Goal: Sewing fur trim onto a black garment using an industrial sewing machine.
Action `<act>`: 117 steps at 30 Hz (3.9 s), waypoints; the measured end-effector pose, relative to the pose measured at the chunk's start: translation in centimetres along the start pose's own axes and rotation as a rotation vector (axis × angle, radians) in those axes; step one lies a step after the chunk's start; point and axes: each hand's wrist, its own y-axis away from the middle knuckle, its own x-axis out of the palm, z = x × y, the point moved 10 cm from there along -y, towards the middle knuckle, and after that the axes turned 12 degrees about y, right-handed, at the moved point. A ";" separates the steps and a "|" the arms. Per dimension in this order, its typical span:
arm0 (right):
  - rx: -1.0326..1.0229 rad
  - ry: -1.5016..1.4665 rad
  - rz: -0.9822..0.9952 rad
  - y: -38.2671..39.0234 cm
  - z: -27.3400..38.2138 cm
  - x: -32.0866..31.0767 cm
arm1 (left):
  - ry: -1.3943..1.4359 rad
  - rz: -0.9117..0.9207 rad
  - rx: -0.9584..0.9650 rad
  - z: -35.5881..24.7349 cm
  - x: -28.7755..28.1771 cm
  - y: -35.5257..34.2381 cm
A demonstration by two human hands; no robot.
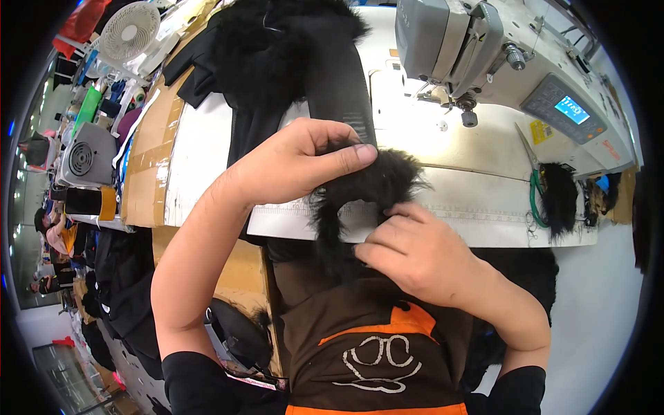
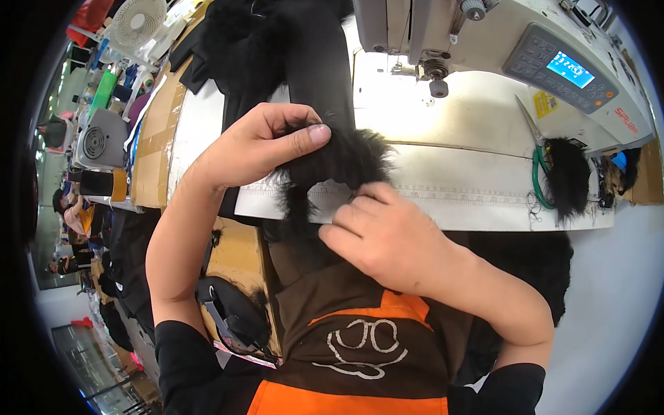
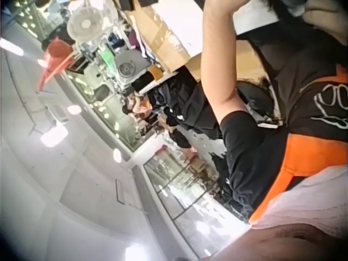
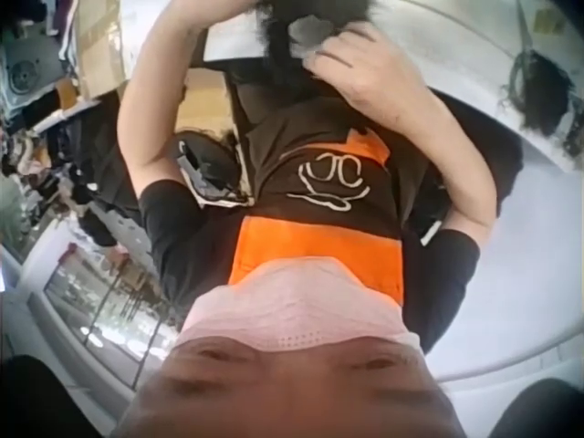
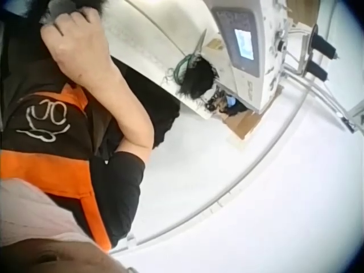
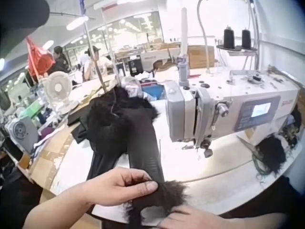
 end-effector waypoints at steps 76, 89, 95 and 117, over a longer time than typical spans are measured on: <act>0.124 -0.067 0.422 -1.6 -1.1 -2.4 | -0.990 0.102 0.424 -1.0 9.3 7.0; 0.217 0.178 -0.301 -7.9 -4.6 -8.1 | -1.295 -0.465 1.047 -12.1 1.7 9.6; 0.068 0.021 0.029 -3.9 -8.9 2.7 | -1.447 -0.338 0.712 -1.7 5.1 6.4; -0.167 0.308 -0.050 -0.9 -6.4 2.1 | -1.341 -0.406 0.562 2.6 7.9 3.6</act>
